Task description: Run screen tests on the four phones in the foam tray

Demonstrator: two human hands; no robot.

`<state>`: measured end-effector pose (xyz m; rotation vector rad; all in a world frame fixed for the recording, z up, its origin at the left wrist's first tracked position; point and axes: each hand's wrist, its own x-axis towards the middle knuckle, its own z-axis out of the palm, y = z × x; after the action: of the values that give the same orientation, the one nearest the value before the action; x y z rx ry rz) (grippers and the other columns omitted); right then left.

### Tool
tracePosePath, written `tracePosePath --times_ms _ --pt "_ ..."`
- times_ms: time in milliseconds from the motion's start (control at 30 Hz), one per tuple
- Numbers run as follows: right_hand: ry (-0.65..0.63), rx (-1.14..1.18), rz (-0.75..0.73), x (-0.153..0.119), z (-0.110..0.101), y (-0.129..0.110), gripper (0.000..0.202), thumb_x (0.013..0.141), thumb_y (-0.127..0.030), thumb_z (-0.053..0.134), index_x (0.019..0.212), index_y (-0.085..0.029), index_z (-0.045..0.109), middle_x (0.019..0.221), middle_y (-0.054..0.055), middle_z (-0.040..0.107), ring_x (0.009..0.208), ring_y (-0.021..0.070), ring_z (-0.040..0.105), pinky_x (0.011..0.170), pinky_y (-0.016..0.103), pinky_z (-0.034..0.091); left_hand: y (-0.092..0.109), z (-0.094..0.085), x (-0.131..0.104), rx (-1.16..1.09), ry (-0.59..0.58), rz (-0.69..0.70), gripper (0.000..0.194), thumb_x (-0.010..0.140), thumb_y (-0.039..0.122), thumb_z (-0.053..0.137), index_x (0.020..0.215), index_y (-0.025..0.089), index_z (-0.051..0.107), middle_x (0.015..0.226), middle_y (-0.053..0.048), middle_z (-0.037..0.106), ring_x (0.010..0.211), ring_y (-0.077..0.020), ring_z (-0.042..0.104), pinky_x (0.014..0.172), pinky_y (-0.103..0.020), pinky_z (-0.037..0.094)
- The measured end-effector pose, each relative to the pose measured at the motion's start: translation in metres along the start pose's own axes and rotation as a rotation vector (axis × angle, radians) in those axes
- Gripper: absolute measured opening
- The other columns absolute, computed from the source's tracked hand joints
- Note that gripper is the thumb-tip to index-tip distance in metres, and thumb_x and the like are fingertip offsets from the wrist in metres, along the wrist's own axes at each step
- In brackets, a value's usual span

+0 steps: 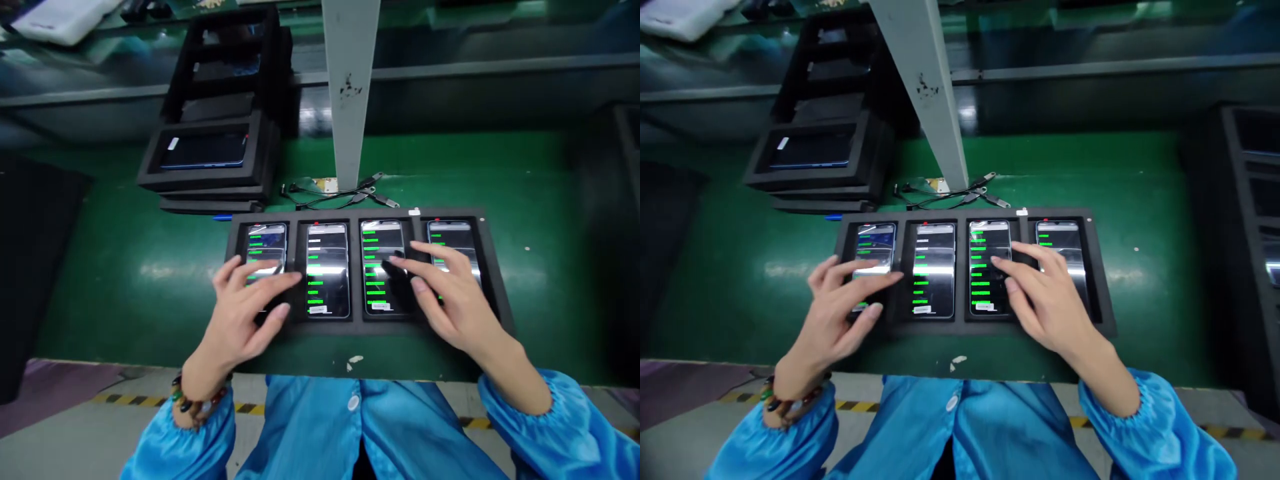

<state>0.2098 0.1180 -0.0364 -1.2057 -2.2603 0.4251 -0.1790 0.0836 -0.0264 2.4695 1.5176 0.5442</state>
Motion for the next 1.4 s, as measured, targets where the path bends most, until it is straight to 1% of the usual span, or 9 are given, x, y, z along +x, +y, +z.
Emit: tracePosePath --times_ms 133,267,367,533,667,767,967,1167,1400 --pt "0.133 -0.035 0.214 -0.036 -0.025 0.025 0.038 0.112 -0.023 0.051 0.142 -0.031 0.072 0.131 0.007 0.081 0.145 0.0335 0.062 0.118 0.058 0.049 0.008 0.009 0.030 -0.039 -0.176 0.054 0.043 0.107 0.034 0.051 0.146 0.031 0.068 0.134 -0.005 0.079 0.144 -0.0303 0.061 0.137 -0.056 0.016" --pt "0.106 -0.082 0.273 -0.064 -0.035 0.043 0.036 0.113 -0.028 0.049 0.138 -0.032 0.075 0.130 0.006 0.081 0.141 0.0340 0.065 0.118 0.061 0.046 -0.005 0.015 0.051 0.019 -0.166 -0.010 0.048 0.109 0.037 0.042 0.151 0.027 0.065 0.136 -0.010 0.077 0.149 -0.0330 0.056 0.137 -0.060 0.014" --pt "0.090 -0.109 0.314 -0.062 -0.033 0.050 0.038 0.115 -0.032 0.046 0.141 -0.030 0.073 0.142 0.009 0.075 0.147 0.0348 0.061 0.119 0.061 0.045 -0.008 0.013 0.062 0.057 -0.169 -0.033 0.050 0.110 0.038 0.041 0.151 0.025 0.065 0.136 -0.013 0.076 0.151 -0.0345 0.055 0.136 -0.062 0.015" --pt "0.060 -0.129 0.324 -0.039 -0.029 0.062 0.044 0.116 -0.035 0.042 0.154 -0.032 0.064 0.151 0.009 0.071 0.155 0.0349 0.053 0.124 0.063 0.041 0.022 0.016 0.079 0.005 -0.185 0.058 0.052 0.107 0.039 0.046 0.155 0.027 0.062 0.134 -0.010 0.077 0.150 -0.0340 0.056 0.138 -0.063 0.015" --pt "0.072 -0.117 0.313 -0.033 -0.032 0.066 0.044 0.116 -0.036 0.041 0.154 -0.032 0.063 0.150 0.008 0.072 0.156 0.0344 0.051 0.125 0.064 0.039 0.056 0.030 0.095 -0.085 -0.287 0.216 0.050 0.105 0.041 0.052 0.151 0.028 0.065 0.132 -0.008 0.080 0.149 -0.0342 0.057 0.139 -0.064 0.017" --pt "0.129 -0.104 0.303 -0.045 -0.038 0.060 0.043 0.115 -0.033 0.041 0.148 -0.032 0.069 0.146 0.008 0.074 0.153 0.0346 0.056 0.123 0.063 0.041 0.068 0.039 0.107 -0.081 -0.299 0.225 0.052 0.102 0.042 0.055 0.150 0.027 0.066 0.134 -0.008 0.080 0.148 -0.0371 0.057 0.138 -0.068 0.018" --pt "0.131 -0.058 0.241 -0.085 -0.041 0.046 0.040 0.111 -0.023 0.050 0.143 -0.031 0.072 0.138 0.006 0.079 0.144 0.0351 0.063 0.117 0.061 0.044 0.066 0.046 0.122 -0.004 -0.270 0.189 0.055 0.104 0.043 0.051 0.154 0.022 0.062 0.144 -0.010 0.075 0.150 -0.0396 0.055 0.138 -0.069 0.019" --pt "0.107 0.024 0.163 -0.095 -0.037 0.037 0.049 0.105 -0.018 0.058 0.152 -0.031 0.065 0.138 0.005 0.080 0.145 0.0373 0.060 0.115 0.061 0.048 0.065 0.034 0.115 -0.026 -0.258 0.154 0.057 0.106 0.040 0.047 0.159 0.023 0.058 0.148 -0.010 0.072 0.151 -0.0358 0.054 0.139 -0.065 0.019" --pt "0.025 0.078 0.003 -0.057 -0.012 0.011 0.055 0.102 -0.015 0.059 0.155 -0.030 0.062 0.142 0.003 0.079 0.143 0.0355 0.062 0.114 0.059 0.052 0.025 -0.001 0.053 -0.011 -0.141 -0.050 0.039 0.108 0.036 0.046 0.129 0.032 0.079 0.124 -0.006 0.079 0.143 -0.0315 0.061 0.138 -0.061 0.016"
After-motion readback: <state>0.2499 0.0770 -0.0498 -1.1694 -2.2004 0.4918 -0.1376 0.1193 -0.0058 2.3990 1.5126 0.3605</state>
